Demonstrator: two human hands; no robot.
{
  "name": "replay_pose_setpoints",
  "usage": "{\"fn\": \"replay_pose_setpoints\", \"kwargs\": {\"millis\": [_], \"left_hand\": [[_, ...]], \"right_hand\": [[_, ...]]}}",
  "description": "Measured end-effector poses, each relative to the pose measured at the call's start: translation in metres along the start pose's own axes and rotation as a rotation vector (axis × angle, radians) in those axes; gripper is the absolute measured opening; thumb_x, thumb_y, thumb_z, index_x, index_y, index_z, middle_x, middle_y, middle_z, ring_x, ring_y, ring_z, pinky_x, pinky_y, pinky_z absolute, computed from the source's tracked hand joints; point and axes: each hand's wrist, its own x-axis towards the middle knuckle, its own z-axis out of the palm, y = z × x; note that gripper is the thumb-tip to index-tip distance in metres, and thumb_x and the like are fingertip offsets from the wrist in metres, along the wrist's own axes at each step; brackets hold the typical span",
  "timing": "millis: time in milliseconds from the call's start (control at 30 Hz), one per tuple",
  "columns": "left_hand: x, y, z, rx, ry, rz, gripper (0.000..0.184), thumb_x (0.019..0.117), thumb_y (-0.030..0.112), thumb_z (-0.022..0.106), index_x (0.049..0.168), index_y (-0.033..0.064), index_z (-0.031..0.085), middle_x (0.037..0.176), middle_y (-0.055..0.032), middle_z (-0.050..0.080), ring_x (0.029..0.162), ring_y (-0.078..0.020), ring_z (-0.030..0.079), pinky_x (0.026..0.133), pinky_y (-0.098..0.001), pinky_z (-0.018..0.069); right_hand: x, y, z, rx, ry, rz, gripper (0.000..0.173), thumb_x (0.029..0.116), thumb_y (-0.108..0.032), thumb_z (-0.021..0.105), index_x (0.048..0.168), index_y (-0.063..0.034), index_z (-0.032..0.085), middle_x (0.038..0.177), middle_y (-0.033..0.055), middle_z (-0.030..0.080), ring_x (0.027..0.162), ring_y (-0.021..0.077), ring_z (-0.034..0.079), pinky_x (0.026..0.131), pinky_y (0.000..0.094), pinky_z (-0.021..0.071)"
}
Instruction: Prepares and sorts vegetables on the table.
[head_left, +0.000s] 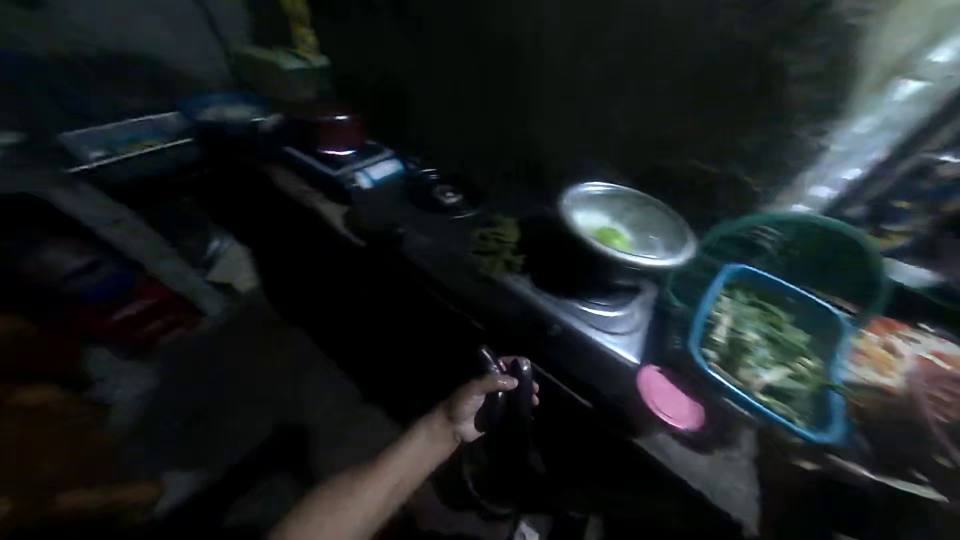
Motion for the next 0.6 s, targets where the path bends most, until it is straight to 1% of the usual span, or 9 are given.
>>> {"fn": "replay_pose_setpoints", "kwargs": {"millis": [67, 133, 200, 233, 300, 367, 467, 533, 600], "left_hand": [[-0.037, 0.031, -0.020, -0.019, 0.156, 0.085, 0.033, 0.0943, 0.007, 0.052, 0.127, 0.0065, 0.051, 0.102, -0.0084, 0.071, 0.090, -0.0196, 0.072, 0.081, -0.0360, 0.0607], [-0.073, 0.064, -0.036, -0.017, 0.361, 0.158, 0.026, 0.1021, 0.004, 0.044, 0.127, 0.0031, 0.052, 0.098, -0.0090, 0.071, 0.085, -0.0162, 0.072, 0.076, -0.0297, 0.0607], [-0.104, 0.094, -0.056, -0.007, 0.574, 0.225, 0.019, 0.1065, 0.007, 0.042, 0.117, 0.0041, 0.058, 0.092, -0.0052, 0.068, 0.079, -0.0108, 0.067, 0.071, -0.0249, 0.0578], [-0.117, 0.105, -0.072, -0.034, 0.663, 0.278, 0.018, 0.1068, 0.009, 0.043, 0.115, 0.0050, 0.059, 0.091, -0.0044, 0.066, 0.080, -0.0103, 0.066, 0.072, -0.0254, 0.0569], [-0.136, 0.121, -0.113, -0.138, 0.819, 0.416, 0.016, 0.1061, 0.010, 0.047, 0.114, 0.0041, 0.060, 0.092, -0.0068, 0.067, 0.081, -0.0128, 0.067, 0.072, -0.0281, 0.0571], [-0.152, 0.142, -0.150, -0.200, 0.944, 0.513, 0.017, 0.1061, 0.012, 0.048, 0.115, 0.0030, 0.059, 0.094, -0.0084, 0.067, 0.083, -0.0141, 0.067, 0.073, -0.0288, 0.0572], [-0.164, 0.178, -0.194, -0.204, 1.123, 0.513, 0.026, 0.1076, 0.017, 0.049, 0.126, 0.0006, 0.057, 0.106, -0.0132, 0.064, 0.092, -0.0187, 0.064, 0.080, -0.0345, 0.0549], [-0.161, 0.208, -0.223, -0.172, 1.193, 0.518, 0.030, 0.1099, 0.017, 0.045, 0.133, 0.0004, 0.052, 0.112, -0.0147, 0.062, 0.096, -0.0191, 0.062, 0.083, -0.0350, 0.0536], [-0.155, 0.240, -0.252, -0.135, 1.239, 0.468, 0.034, 0.1101, 0.018, 0.045, 0.140, 0.0016, 0.048, 0.124, -0.0176, 0.059, 0.107, -0.0225, 0.059, 0.091, -0.0392, 0.0514]], "right_hand": [[0.049, -0.024, 0.105, 0.079, -0.344, -0.133, 0.073, 0.0788, -0.026, 0.083, 0.143, -0.0165, 0.051, 0.131, -0.0093, 0.067, 0.120, 0.0085, 0.063, 0.103, 0.0321, 0.0550], [0.084, -0.042, 0.221, 0.101, -0.624, -0.159, 0.076, 0.0757, -0.025, 0.082, 0.143, -0.0125, 0.051, 0.132, -0.0069, 0.066, 0.121, 0.0063, 0.062, 0.103, 0.0291, 0.0545], [0.101, -0.056, 0.330, 0.052, -0.819, -0.137, 0.080, 0.0713, -0.023, 0.081, 0.142, -0.0039, 0.051, 0.128, -0.0029, 0.067, 0.116, 0.0035, 0.064, 0.099, 0.0260, 0.0555], [0.105, -0.063, 0.381, 0.019, -0.886, -0.116, 0.079, 0.0708, -0.022, 0.080, 0.142, -0.0023, 0.051, 0.124, -0.0023, 0.068, 0.111, 0.0018, 0.065, 0.095, 0.0240, 0.0561], [0.111, -0.070, 0.471, 0.030, -0.992, -0.063, 0.072, 0.0723, -0.019, 0.077, 0.138, -0.0010, 0.053, 0.117, 0.0013, 0.069, 0.104, 0.0047, 0.067, 0.090, 0.0258, 0.0581], [0.116, -0.076, 0.544, 0.075, -1.078, -0.007, 0.067, 0.0765, -0.015, 0.076, 0.138, -0.0001, 0.052, 0.116, 0.0051, 0.068, 0.101, 0.0081, 0.068, 0.089, 0.0282, 0.0585], [0.130, -0.083, 0.627, 0.157, -1.267, 0.150, 0.073, 0.0823, -0.016, 0.074, 0.146, -0.0010, 0.041, 0.117, 0.0062, 0.068, 0.100, 0.0108, 0.069, 0.088, 0.0305, 0.0601], [0.147, -0.082, 0.676, 0.173, -1.352, 0.203, 0.079, 0.0815, -0.015, 0.075, 0.150, -0.0033, 0.036, 0.121, 0.0079, 0.066, 0.103, 0.0132, 0.069, 0.090, 0.0329, 0.0599], [0.169, -0.081, 0.718, 0.166, -1.347, 0.255, 0.076, 0.0810, -0.012, 0.074, 0.148, -0.0038, 0.039, 0.120, 0.0090, 0.066, 0.102, 0.0140, 0.068, 0.089, 0.0335, 0.0595]]}}
